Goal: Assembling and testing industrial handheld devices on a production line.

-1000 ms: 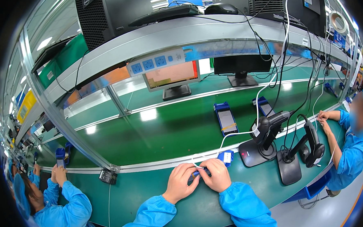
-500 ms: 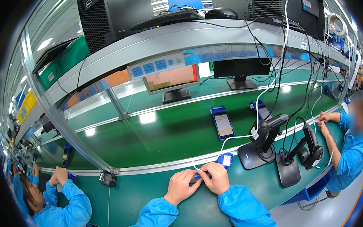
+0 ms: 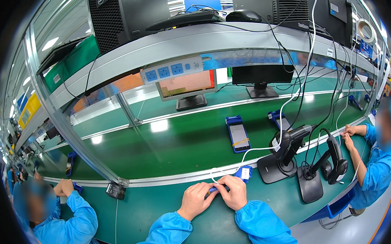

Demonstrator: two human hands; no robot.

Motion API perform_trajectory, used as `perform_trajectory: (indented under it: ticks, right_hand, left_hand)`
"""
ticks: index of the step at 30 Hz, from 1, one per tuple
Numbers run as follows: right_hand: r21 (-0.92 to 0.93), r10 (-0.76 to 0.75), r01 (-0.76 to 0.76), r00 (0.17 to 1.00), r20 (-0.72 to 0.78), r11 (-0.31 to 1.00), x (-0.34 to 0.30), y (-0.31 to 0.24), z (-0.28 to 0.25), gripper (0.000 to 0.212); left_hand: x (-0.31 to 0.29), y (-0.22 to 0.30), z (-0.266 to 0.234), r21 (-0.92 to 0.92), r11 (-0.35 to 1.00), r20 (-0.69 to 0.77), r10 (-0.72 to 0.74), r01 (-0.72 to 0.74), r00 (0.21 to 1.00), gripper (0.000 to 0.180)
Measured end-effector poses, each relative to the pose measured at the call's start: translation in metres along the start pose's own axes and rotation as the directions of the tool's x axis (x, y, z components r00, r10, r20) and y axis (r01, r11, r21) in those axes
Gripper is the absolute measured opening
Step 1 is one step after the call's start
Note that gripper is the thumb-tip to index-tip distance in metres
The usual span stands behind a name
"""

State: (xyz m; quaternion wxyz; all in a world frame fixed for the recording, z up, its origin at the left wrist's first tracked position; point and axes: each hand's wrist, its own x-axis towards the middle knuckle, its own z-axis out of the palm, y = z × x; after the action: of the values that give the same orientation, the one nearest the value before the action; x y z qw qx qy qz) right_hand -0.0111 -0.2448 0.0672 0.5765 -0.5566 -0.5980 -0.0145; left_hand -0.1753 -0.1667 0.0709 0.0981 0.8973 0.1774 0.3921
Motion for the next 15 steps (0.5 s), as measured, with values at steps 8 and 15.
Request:
perform_trajectory:
  ticks: [8,15]
  right_hand:
    - [-0.003,0.005,-0.005,1.000,-0.006,1.000,-0.0009,0.0004,-0.0011,0.011]
    - [0.027,0.046,-0.047,0.999,0.010,0.999,0.0010,-0.0051,-0.0012,0.011]
  left_hand:
    - [-0.0003,-0.0003,0.0021,0.000,1.000,0.002,0.004,-0.004,1.000,0.021]
    - [-0.0007,-0.0012,0.0002,0.009,1.000,-0.001,0.011,-0.011,1.000,0.022]
